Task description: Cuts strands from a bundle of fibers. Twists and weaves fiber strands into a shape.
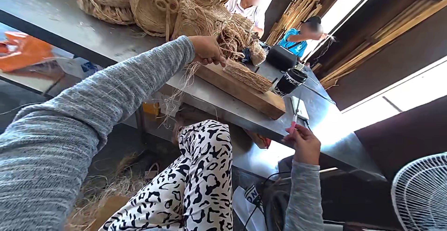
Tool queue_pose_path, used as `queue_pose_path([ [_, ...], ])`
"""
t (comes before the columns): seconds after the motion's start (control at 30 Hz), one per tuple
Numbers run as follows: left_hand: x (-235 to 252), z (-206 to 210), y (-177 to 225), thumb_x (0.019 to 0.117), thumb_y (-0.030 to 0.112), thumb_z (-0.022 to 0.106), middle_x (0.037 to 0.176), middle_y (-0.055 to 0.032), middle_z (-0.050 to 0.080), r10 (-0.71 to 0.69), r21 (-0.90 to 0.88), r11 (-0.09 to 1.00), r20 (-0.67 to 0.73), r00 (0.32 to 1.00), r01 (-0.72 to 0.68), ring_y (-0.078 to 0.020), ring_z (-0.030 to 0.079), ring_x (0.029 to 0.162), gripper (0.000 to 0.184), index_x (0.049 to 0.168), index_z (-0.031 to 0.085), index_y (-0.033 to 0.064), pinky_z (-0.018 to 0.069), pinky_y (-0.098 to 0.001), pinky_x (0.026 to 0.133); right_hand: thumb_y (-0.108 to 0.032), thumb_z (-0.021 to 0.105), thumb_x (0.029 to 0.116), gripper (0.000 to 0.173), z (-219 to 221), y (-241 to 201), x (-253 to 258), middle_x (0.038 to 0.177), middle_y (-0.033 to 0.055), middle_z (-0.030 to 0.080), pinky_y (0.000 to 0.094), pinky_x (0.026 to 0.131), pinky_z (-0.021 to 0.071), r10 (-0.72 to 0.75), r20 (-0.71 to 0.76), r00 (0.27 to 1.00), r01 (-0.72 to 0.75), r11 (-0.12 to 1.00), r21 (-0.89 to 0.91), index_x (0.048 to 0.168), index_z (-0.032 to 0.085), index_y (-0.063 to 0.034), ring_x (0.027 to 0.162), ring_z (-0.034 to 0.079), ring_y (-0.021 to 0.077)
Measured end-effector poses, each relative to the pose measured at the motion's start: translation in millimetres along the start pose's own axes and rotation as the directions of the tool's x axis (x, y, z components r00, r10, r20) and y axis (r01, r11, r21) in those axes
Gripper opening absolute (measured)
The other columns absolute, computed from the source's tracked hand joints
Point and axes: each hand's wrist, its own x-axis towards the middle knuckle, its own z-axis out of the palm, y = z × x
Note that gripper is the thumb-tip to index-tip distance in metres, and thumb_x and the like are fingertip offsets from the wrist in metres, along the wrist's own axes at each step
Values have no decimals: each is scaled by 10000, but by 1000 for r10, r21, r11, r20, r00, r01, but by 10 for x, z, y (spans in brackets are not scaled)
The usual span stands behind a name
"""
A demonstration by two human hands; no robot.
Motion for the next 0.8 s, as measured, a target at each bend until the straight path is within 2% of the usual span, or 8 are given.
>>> queue_pose_path([
  [0.07, -1, 15, -21, 1046, 143, 571, 723, 9, 572, 26, 2, 1000, 9, 1000, -26, -39, 404, 513, 179, 995, 707, 39, 341, -185, 485, 108, 526, 975, 166, 146, -5, -95, 804, 47, 738, 282, 591, 631, -23, 92, 996, 6, 983, 184, 1115, 608, 71, 597, 703, 125],
  [0.13, 22, 31, -61, 1047, 132, 569, 715, 9, 566, 60, 7, 998, 22, 998, -60, -32, 384, 492, 179, 1021, 711, 26, 324, -178, 463, 89, 497, 986, 158, 323, -16, -193, 792, 28, 745, 284, 587, 634, -52, 183, 982, 5, 969, 248, 1069, 623, 46, 598, 707, 119],
  [0.27, 46, 90, -147, 1042, 124, 573, 740, -1, 579, 103, -5, 995, 22, 994, -103, -54, 436, 558, 175, 988, 713, 33, 379, -212, 527, -11, 484, 975, 153, 646, 7, -315, 808, 23, 728, 285, 541, 618, -100, 453, 886, 21, 984, 174, 1057, 600, 45, 566, 680, 102],
  [0.37, 36, 152, -189, 1036, 106, 573, 704, 14, 560, 119, -87, 989, 12, 993, -117, -40, 413, 524, 161, 957, 694, 33, 349, -192, 497, -124, 463, 1030, 242, 869, -43, -347, 786, 20, 694, 267, 530, 597, 5, 621, 784, -57, 996, 63, 1071, 609, 64, 539, 643, 84],
  [0.5, 16, 217, -207, 1032, 80, 569, 671, 27, 563, 110, -197, 975, 15, 994, -105, -15, 387, 475, 140, 958, 676, 29, 306, -160, 448, -85, 441, 1046, 246, 1134, -36, -282, 733, 35, 675, 232, 501, 555, 40, 620, 784, -79, 996, 36, 1035, 621, 83, 501, 599, 65],
  [0.63, -3, 260, -210, 1032, 73, 563, 679, 17, 555, 110, -204, 973, 14, 994, -105, -21, 381, 477, 151, 965, 686, 18, 303, -165, 446, -78, 458, 1046, 221, 1294, -63, -210, 704, 29, 665, 225, 499, 545, 7, 602, 798, -65, 995, 75, 1030, 621, 70, 486, 581, 56],
  [0.8, -9, 320, -237, 1032, 60, 566, 686, 17, 574, 135, -219, 967, 18, 991, -127, -15, 381, 473, 152, 953, 691, 25, 295, -165, 442, -45, 501, 1044, 183, 1461, -153, -171, 665, 26, 662, 193, 448, 502, -10, 577, 817, -77, 989, 125, 1020, 642, 68, 440, 538, 31],
])
